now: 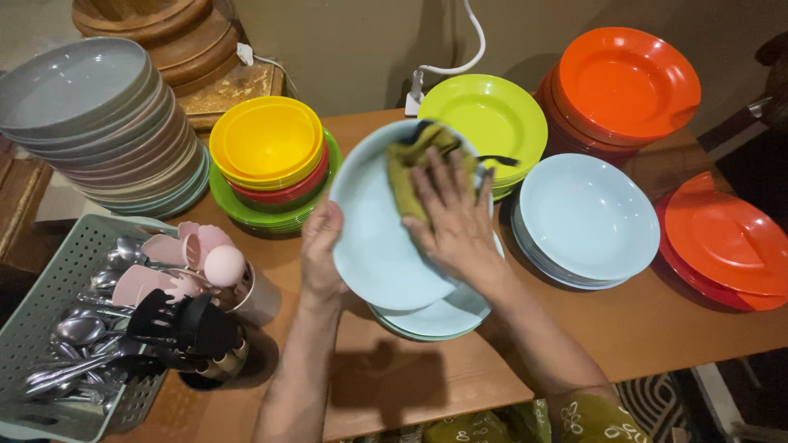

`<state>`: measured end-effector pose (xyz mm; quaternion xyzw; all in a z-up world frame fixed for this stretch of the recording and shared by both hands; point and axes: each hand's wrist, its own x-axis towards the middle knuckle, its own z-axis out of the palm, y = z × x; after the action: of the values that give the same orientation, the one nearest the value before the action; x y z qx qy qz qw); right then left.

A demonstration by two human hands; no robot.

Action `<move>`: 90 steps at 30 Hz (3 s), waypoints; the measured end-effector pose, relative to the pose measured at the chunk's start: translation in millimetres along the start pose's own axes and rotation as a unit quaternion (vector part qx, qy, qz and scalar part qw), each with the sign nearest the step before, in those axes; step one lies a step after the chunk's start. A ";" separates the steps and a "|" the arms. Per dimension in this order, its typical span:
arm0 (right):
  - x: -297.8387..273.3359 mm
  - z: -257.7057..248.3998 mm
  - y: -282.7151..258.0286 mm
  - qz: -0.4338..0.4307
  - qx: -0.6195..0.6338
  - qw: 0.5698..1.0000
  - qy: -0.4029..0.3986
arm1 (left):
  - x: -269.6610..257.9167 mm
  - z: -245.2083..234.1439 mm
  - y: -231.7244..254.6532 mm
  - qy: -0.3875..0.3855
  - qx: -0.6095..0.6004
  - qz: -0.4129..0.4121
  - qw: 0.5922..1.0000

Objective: The person wipes bowls one at a time with a cloth and stacks them on the table.

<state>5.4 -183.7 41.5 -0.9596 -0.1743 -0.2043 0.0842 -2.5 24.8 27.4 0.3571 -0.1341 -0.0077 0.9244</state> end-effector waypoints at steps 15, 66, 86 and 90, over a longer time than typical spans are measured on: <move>-35.0 -22.9 -30.4 -0.194 0.151 0.953 -0.177 | 13.7 -9.5 2.1 0.010 -0.004 0.018 1.000; -29.7 -28.0 -8.4 -0.144 0.062 0.984 -0.079 | 8.2 -5.2 26.2 0.032 -0.038 0.082 0.995; -0.9 -45.3 44.2 0.194 0.350 0.913 0.081 | -10.3 -14.1 4.0 -0.061 0.033 0.055 0.996; -1.4 -45.3 59.4 0.170 0.491 0.854 0.026 | -11.8 -3.4 11.1 -0.050 0.072 0.117 0.989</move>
<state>9.7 -249.5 76.4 -0.8023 -0.0834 -0.0993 0.5827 -13.9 36.6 29.5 0.4038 -0.2213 0.0920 0.8829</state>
